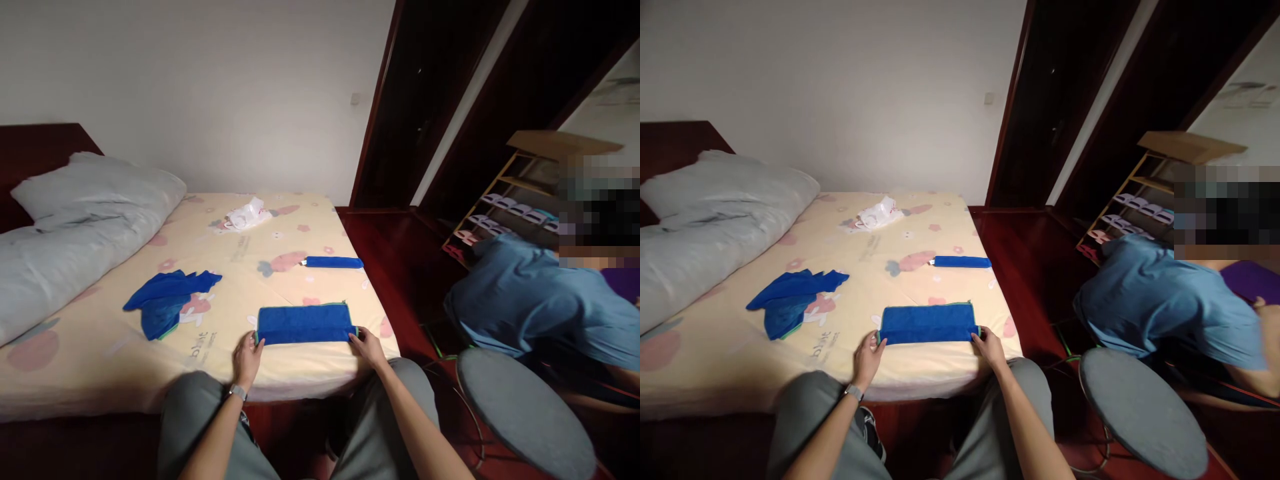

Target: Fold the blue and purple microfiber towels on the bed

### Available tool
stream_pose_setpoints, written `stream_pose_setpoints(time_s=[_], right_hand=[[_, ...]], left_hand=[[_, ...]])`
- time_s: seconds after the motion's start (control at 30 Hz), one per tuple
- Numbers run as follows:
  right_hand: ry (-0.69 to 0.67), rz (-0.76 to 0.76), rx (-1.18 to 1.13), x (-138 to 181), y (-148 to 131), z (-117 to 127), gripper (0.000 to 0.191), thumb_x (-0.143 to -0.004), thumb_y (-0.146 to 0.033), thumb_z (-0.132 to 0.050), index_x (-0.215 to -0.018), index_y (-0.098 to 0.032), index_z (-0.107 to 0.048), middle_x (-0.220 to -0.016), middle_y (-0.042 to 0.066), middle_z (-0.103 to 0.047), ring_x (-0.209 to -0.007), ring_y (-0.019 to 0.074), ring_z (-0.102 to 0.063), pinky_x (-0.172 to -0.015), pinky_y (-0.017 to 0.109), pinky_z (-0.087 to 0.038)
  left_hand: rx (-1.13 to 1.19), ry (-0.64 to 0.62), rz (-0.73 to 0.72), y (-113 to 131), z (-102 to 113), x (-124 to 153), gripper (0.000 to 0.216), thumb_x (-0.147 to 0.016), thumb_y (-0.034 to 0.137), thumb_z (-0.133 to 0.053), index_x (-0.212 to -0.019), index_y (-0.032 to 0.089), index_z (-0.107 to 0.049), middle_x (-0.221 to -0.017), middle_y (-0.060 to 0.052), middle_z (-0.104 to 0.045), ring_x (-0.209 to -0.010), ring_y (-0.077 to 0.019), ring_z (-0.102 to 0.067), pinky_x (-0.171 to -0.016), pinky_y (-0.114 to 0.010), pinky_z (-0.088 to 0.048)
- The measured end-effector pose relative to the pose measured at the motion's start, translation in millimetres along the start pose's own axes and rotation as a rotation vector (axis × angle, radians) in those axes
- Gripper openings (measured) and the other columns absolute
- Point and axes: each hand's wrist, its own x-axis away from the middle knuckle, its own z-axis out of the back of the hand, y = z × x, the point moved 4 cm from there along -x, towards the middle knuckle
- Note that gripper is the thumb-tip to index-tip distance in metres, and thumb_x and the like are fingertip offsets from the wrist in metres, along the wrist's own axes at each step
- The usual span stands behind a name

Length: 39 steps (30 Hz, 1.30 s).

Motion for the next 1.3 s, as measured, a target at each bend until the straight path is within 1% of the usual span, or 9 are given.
stream_pose_setpoints(time_s=[0.2, 0.47, 0.57, 0.7, 0.8, 0.9, 1.03, 1.17, 1.3], right_hand=[[-0.003, 0.098, 0.123, 1, -9, 6, 0.044, -0.093, -0.048, -0.042, -0.109, -0.018, -0.071, -0.104, 0.012, -0.076, -0.098, 0.0283, -0.071, -0.085, 0.037, -0.053], [-0.042, 0.047, 0.42, 8, -15, 7, 0.042, -0.098, -0.043, -0.038, -0.11, -0.02, -0.072, -0.101, 0.012, -0.076, -0.093, 0.0266, -0.072, -0.078, 0.032, -0.051], [-0.035, 0.03, 0.522, 11, -18, 7, 0.038, -0.098, -0.043, -0.042, -0.113, -0.021, -0.069, -0.098, 0.011, -0.077, -0.089, 0.0257, -0.073, -0.075, 0.031, -0.049], [0.024, 0.018, 0.606, 15, -24, 12, 0.039, -0.098, -0.048, -0.043, -0.118, -0.021, -0.063, -0.09, 0.009, -0.076, -0.082, 0.0254, -0.071, -0.071, 0.032, -0.048], [0.164, 0.12, 0.648, 19, -39, 17, 0.039, -0.1, -0.043, -0.039, -0.118, -0.019, -0.063, -0.102, 0.012, -0.073, -0.09, 0.0262, -0.068, -0.079, 0.035, -0.048], [0.231, 0.336, 0.644, 29, -62, 4, 0.04, -0.101, -0.034, -0.036, -0.126, -0.015, -0.06, -0.121, 0.016, -0.067, -0.107, 0.0277, -0.062, -0.091, 0.04, -0.046], [0.012, 0.709, 0.616, 55, -93, -52, 0.051, -0.1, -0.032, -0.038, -0.149, -0.018, -0.041, -0.149, 0.011, -0.048, -0.137, 0.0261, -0.042, -0.113, 0.044, -0.033], [-0.126, 0.783, 0.574, 68, -98, -96, 0.063, -0.1, -0.042, -0.04, -0.157, -0.019, -0.024, -0.159, 0.009, -0.033, -0.147, 0.0255, -0.028, -0.119, 0.046, -0.024], [-0.195, 0.729, 0.562, 58, -79, -82, 0.063, -0.1, -0.041, -0.04, -0.157, -0.017, -0.023, -0.159, 0.011, -0.03, -0.147, 0.025, -0.028, -0.12, 0.047, -0.026]], left_hand=[[0.139, -0.079, 0.099, -9, -3, -11, 0.037, -0.088, 0.046, -0.056, -0.112, 0.019, -0.063, -0.1, -0.01, -0.076, -0.092, -0.0223, -0.073, -0.079, -0.032, -0.055], [-0.075, -0.204, 0.094, -8, 11, -16, 0.026, -0.091, 0.037, -0.051, -0.087, 0.021, -0.071, -0.09, -0.008, -0.077, -0.081, -0.0206, -0.072, -0.069, -0.027, -0.049], [-0.146, -0.204, 0.041, 1, 13, -11, 0.031, -0.092, 0.038, -0.048, -0.08, 0.021, -0.071, -0.086, -0.01, -0.076, -0.082, -0.0218, -0.07, -0.073, -0.028, -0.046], [-0.384, 0.006, -0.149, 21, 24, -5, 0.033, -0.093, 0.038, -0.048, -0.104, 0.018, -0.071, -0.102, -0.015, -0.074, -0.097, -0.0286, -0.066, -0.087, -0.038, -0.046], [-0.419, 0.106, -0.309, 41, 29, 0, 0.038, -0.095, 0.033, -0.044, -0.123, 0.019, -0.065, -0.119, -0.014, -0.07, -0.112, -0.0295, -0.061, -0.096, -0.043, -0.045], [-0.349, 0.003, -0.575, 72, 19, 12, 0.044, -0.098, 0.028, -0.038, -0.138, 0.021, -0.055, -0.138, -0.009, -0.061, -0.131, -0.0251, -0.051, -0.111, -0.042, -0.038], [-0.344, -0.205, -0.836, 108, -16, 35, 0.056, -0.1, 0.034, -0.038, -0.155, 0.024, -0.029, -0.158, -0.004, -0.037, -0.146, -0.0219, -0.031, -0.122, -0.044, -0.023], [-0.327, -0.278, -0.807, 106, -44, 44, 0.062, -0.1, 0.041, -0.037, -0.157, 0.024, -0.019, -0.161, -0.006, -0.031, -0.149, -0.0229, -0.027, -0.122, -0.046, -0.024], [-0.283, -0.363, -0.735, 77, -42, 35, 0.064, -0.101, 0.044, -0.037, -0.158, 0.024, -0.016, -0.162, -0.007, -0.026, -0.149, -0.0226, -0.025, -0.121, -0.046, -0.027]])
